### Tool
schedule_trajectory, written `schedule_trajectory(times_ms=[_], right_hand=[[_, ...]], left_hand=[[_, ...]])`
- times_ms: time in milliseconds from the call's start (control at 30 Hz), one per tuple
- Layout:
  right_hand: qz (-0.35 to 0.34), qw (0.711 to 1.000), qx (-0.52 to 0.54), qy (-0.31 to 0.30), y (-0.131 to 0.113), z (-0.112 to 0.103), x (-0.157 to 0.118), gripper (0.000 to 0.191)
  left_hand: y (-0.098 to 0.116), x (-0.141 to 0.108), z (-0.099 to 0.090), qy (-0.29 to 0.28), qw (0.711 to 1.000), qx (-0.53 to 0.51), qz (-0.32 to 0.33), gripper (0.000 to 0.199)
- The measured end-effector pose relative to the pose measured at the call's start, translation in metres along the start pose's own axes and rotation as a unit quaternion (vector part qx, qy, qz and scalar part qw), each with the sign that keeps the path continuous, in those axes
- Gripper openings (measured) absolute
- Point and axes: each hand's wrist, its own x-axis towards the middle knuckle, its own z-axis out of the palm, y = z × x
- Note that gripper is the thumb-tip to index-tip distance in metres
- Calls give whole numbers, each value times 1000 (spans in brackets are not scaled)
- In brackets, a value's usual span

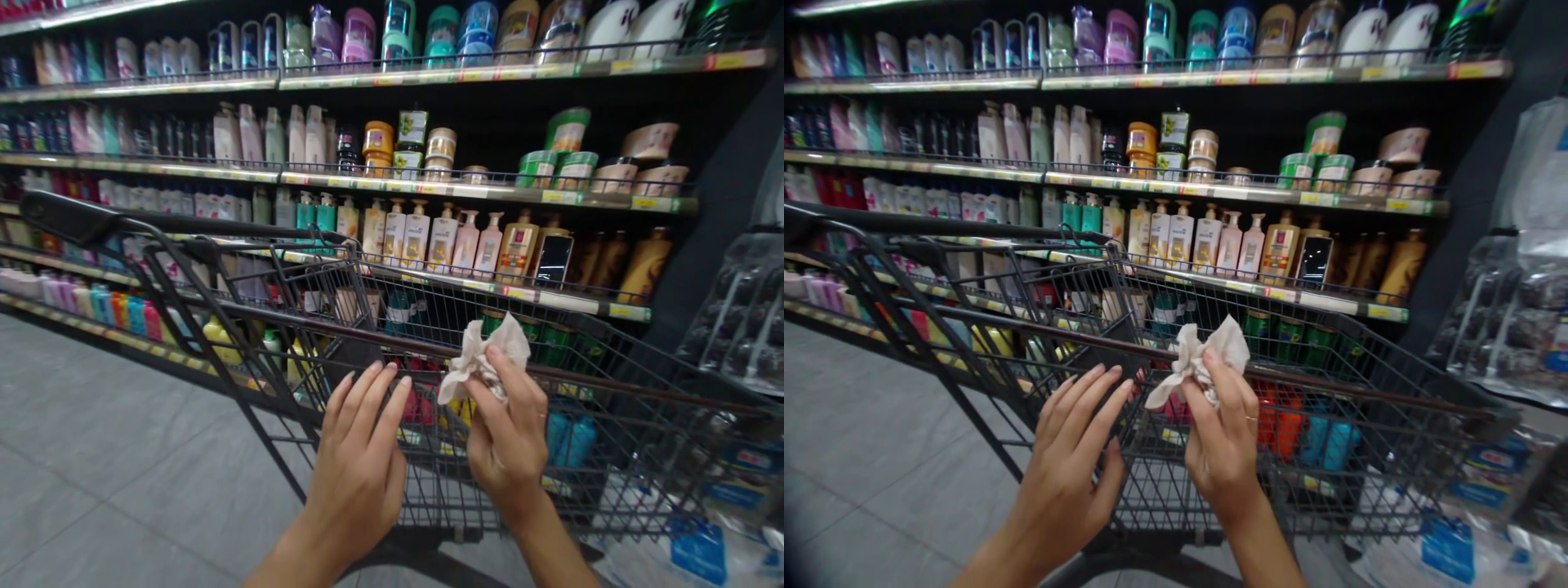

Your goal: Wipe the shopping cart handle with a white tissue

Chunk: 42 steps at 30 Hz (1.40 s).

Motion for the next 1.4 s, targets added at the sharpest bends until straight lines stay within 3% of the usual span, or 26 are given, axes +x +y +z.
schedule_trajectory(times_ms=[167,367,533,800,933,1033,1167,1300,1400], right_hand=[[-2,999,-28,-46,-4,4,-23,38],[22,999,-30,18,-5,6,-16,30],[-8,1000,-11,-1,-5,1,-18,25],[23,999,-16,-32,-10,-4,-61,27],[56,995,14,-78,-14,-21,-71,31],[116,988,38,-91,-13,-41,-62,38],[131,991,-22,6,-2,-55,-21,56],[120,992,-26,38,6,-38,18,53],[93,995,-21,5,2,-18,20,57]], left_hand=[[3,-1,5,5,1000,23,1,49],[7,0,8,12,1000,23,-9,50],[8,-1,7,5,1000,30,-2,51],[6,-2,7,6,999,33,3,53],[6,0,6,3,999,33,5,54],[8,0,4,0,1000,28,2,52],[14,1,6,1,1000,19,-3,52],[22,2,11,2,999,23,-23,51],[29,2,17,20,999,19,-27,50]])
